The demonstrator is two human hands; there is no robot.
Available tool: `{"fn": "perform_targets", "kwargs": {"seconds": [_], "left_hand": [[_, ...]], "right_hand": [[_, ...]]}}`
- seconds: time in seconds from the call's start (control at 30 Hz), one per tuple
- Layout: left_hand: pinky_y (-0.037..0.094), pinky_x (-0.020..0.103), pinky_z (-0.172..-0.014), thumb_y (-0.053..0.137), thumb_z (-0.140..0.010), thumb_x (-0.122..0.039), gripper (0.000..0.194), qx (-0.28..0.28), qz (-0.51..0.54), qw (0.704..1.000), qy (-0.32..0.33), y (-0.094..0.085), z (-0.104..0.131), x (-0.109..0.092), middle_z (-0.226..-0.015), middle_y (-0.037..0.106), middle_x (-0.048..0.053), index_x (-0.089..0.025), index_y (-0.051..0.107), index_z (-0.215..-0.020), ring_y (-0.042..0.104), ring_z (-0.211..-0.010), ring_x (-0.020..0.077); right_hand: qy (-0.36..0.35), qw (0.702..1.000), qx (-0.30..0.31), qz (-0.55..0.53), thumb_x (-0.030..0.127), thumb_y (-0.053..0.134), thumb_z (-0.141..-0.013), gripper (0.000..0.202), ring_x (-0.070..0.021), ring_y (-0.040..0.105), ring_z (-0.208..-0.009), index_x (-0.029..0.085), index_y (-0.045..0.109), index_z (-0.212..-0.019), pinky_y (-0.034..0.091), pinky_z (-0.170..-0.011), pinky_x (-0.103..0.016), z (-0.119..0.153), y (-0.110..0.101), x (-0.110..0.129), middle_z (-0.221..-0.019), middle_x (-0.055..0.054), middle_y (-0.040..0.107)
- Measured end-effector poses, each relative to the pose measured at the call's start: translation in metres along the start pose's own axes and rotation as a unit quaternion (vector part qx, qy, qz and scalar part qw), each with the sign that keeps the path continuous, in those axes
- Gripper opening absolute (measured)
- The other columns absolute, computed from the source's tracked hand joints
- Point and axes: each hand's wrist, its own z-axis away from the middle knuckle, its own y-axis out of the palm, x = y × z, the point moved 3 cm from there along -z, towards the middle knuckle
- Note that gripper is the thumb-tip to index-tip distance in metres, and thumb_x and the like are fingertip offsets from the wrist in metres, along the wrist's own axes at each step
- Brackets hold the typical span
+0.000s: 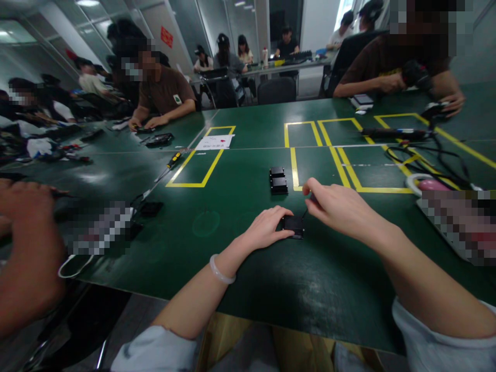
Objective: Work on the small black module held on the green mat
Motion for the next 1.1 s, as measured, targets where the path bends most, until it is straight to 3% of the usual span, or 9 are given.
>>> {"fn": "perform_targets", "kwargs": {"seconds": [0.13,0.4,0.6,0.87,1.1], "left_hand": [[0.047,0.037,-0.088,0.061,-0.089,-0.045,0.039,0.001,-0.002,1.000,0.000,-0.0007,0.0001,-0.0006,-0.113,0.060,0.007,-0.021,0.054,-0.118,0.058,-0.102,0.0251],[0.047,0.038,-0.087,0.060,-0.089,-0.046,0.039,0.001,0.005,1.000,-0.005,-0.0008,0.0003,-0.0001,-0.112,0.060,0.007,-0.022,0.054,-0.118,0.059,-0.101,0.0252],[0.047,0.037,-0.087,0.061,-0.089,-0.046,0.039,0.001,0.002,1.000,-0.003,-0.0006,0.0004,0.0001,-0.112,0.060,0.007,-0.021,0.053,-0.118,0.059,-0.101,0.0247],[0.047,0.038,-0.089,0.060,-0.089,-0.046,0.038,0.005,0.008,1.000,-0.003,-0.0005,-0.0005,-0.0004,-0.112,0.060,0.007,-0.022,0.054,-0.117,0.059,-0.102,0.0252],[0.047,0.037,-0.088,0.061,-0.089,-0.046,0.039,0.002,0.004,1.000,-0.005,0.0001,0.0000,0.0006,-0.112,0.060,0.007,-0.022,0.054,-0.118,0.059,-0.102,0.0252]], "right_hand": [[0.001,1.000,0.006,0.023,0.038,0.034,-0.096,0.024,-0.0213,0.062,-0.065,0.021,0.050,-0.098,0.025,-0.053,-0.029,-0.0008,0.0001,-0.0004,-0.075,-0.005,0.067],[-0.001,1.000,-0.003,0.004,0.033,0.036,-0.094,0.022,-0.0206,0.061,-0.064,0.020,0.048,-0.107,0.026,-0.054,-0.029,0.0001,-0.0004,0.0003,-0.076,-0.005,0.067],[0.004,1.000,0.004,0.023,0.038,0.034,-0.097,0.024,-0.0219,0.062,-0.066,0.021,0.051,-0.098,0.027,-0.054,-0.029,-0.0009,-0.0004,-0.0001,-0.077,-0.005,0.068],[-0.001,1.000,0.000,0.000,0.033,0.034,-0.095,0.022,-0.0207,0.061,-0.063,0.020,0.048,-0.106,0.027,-0.054,-0.029,-0.0002,0.0010,-0.0017,-0.075,-0.004,0.067],[0.008,1.000,0.006,0.016,0.040,0.034,-0.097,0.026,-0.0220,0.062,-0.066,0.021,0.052,-0.098,0.026,-0.053,-0.029,-0.0012,-0.0002,-0.0018,-0.076,-0.006,0.068]]}}
